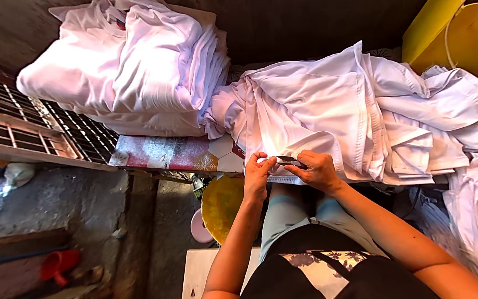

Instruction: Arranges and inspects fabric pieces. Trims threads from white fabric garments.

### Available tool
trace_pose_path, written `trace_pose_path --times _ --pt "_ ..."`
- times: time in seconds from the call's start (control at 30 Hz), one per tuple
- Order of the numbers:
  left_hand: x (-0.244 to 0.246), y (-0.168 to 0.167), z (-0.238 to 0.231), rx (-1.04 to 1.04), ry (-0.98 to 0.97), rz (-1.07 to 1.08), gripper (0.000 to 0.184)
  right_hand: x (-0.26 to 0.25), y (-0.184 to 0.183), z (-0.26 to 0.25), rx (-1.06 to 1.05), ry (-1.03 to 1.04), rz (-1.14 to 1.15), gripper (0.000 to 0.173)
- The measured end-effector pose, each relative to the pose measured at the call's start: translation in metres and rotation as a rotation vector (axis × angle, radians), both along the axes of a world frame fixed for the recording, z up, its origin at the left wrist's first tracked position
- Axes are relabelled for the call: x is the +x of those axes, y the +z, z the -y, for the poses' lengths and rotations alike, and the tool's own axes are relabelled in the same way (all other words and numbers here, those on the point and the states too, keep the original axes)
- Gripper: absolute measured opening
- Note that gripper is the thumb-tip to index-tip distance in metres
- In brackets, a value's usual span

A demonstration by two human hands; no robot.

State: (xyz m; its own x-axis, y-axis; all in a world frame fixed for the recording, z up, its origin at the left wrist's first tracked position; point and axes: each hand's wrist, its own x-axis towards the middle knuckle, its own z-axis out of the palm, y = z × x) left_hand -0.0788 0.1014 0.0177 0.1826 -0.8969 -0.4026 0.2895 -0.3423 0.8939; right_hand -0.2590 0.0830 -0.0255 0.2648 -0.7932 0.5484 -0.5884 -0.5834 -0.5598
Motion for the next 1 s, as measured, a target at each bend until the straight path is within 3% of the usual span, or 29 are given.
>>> trace_pose_path --times 0.2,0.37,0.47,0.6,0.73,0.9,0.93,1.0 --pt "0.001 -0.002 -0.001 0.002 0.004 0.012 0.015 -0.005 0.001 -0.001 -0.089 -0.016 -0.048 0.042" --pt "0.007 -0.005 -0.001 -0.001 0.008 0.022 0.013 -0.042 0.008 0.019 0.14 -0.275 0.003 0.045" --pt "0.008 -0.007 -0.001 -0.009 -0.002 0.025 0.011 -0.044 0.009 0.026 0.237 -0.086 0.187 0.041" --pt "0.007 -0.008 -0.001 -0.016 -0.026 0.033 0.01 -0.017 0.013 0.03 0.521 0.063 0.229 0.027" --pt "0.009 -0.01 0.0 -0.017 -0.033 0.055 0.011 0.007 0.012 0.013 0.406 0.128 0.264 0.011" --pt "0.013 -0.014 0.0 -0.023 -0.03 0.041 0.012 0.022 0.019 -0.049 0.431 0.677 0.288 0.01" --pt "0.013 -0.014 0.001 -0.025 -0.033 0.037 0.012 0.021 0.023 -0.05 0.415 0.659 0.289 0.01" --pt "0.014 -0.014 -0.001 -0.025 -0.038 0.031 0.012 0.015 0.029 -0.037 0.372 0.393 0.293 0.012"
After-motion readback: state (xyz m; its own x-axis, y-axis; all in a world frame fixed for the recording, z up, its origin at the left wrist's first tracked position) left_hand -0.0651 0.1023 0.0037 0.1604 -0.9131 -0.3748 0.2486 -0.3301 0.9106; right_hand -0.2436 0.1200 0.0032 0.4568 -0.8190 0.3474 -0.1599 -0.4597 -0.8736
